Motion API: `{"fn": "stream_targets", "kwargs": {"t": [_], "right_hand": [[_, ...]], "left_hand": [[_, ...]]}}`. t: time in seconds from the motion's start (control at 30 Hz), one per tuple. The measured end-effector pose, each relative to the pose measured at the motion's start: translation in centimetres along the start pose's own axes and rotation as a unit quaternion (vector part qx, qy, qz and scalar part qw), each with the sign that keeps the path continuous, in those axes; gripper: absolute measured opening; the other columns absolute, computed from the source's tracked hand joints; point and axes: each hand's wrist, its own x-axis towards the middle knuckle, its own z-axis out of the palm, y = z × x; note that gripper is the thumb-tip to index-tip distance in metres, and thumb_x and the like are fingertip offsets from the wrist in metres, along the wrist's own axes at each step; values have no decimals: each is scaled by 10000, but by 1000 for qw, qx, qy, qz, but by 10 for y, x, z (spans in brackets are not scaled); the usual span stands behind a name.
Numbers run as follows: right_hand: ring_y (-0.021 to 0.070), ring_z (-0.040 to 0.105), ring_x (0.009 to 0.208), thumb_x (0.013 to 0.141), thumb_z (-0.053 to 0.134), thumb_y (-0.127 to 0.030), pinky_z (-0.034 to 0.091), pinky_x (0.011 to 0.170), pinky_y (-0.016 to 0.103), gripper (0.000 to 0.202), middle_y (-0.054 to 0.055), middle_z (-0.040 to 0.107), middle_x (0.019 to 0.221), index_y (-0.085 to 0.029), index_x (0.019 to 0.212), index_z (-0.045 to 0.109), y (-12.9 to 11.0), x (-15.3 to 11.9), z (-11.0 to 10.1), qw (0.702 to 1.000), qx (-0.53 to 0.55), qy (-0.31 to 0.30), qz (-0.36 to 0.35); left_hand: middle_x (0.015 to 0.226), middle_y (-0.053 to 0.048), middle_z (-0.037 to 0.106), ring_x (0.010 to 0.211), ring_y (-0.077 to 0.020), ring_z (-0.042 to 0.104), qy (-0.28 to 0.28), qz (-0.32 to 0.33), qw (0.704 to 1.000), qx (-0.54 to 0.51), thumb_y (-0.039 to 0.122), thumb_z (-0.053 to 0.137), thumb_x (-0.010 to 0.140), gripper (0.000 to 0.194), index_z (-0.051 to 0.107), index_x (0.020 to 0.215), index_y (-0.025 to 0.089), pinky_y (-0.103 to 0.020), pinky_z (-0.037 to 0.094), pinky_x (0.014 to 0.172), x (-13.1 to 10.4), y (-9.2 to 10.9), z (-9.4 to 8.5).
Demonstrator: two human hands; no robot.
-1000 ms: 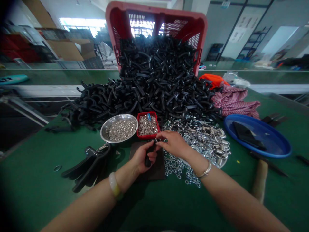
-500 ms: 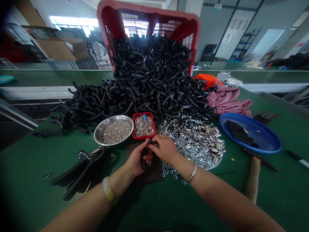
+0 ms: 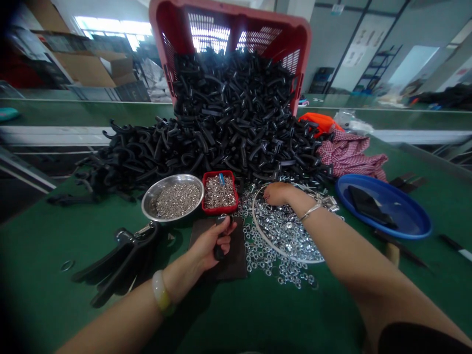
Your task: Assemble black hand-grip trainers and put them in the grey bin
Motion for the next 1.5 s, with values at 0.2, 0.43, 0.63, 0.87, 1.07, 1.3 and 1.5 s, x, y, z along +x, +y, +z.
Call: {"fn": "stream_targets", "kwargs": {"t": [0.2,0.43,0.63,0.87,1.07,1.3,1.5], "right_hand": [[175,606,748,708,517,-181,403,621,238,228,34,679,832,-206,847,696,4,-9,-5,999,-24,-29,3],[218,576,945,646,542,-136,429,742,273,405,65,626,1068,-201,1033,645,7,-25,-5,999,-27,0,23],[238,602,840,669,544,-218,430,665,299,318,69,663,940,-209,965,660,-14,-33,3,999,-32,17,25],[172,598,783,732,452,-183,430,687,251,300,52,663,871,-165,965,640,11,-45,11,985,49,145,82],[197,568,934,759,478,-264,430,796,287,320,69,606,1065,-188,1036,619,1,-51,22,994,28,105,27],[248,574,918,822,459,-370,440,724,336,285,118,618,985,-166,915,636,-18,-38,24,992,-51,60,99],[253,584,895,859,430,-334,429,717,327,270,149,616,969,-121,926,582,-8,-49,22,984,-59,104,131]], "left_hand": [[796,6,604,350,32,308,-9,5,1000,8,280,705,683,271,482,774,155,-104,247,324,1,-1,-1],[768,16,596,353,31,310,-17,10,1000,17,283,714,672,282,488,785,158,-103,246,329,1,-2,-3],[759,16,597,353,31,308,-17,12,1000,24,284,719,665,287,487,774,154,-106,239,330,1,-2,-2],[743,20,590,349,29,311,-13,10,1000,21,288,716,667,293,475,773,159,-106,233,326,0,-2,-1],[751,21,589,349,29,310,-16,11,1000,25,290,711,673,286,478,774,161,-106,244,328,2,-4,1],[757,19,593,352,30,304,-24,9,999,22,286,719,664,290,479,764,158,-109,240,331,0,-3,-1],[753,17,586,355,27,310,-25,9,1000,16,278,712,674,270,494,771,151,-106,252,326,0,-2,-2]]}}
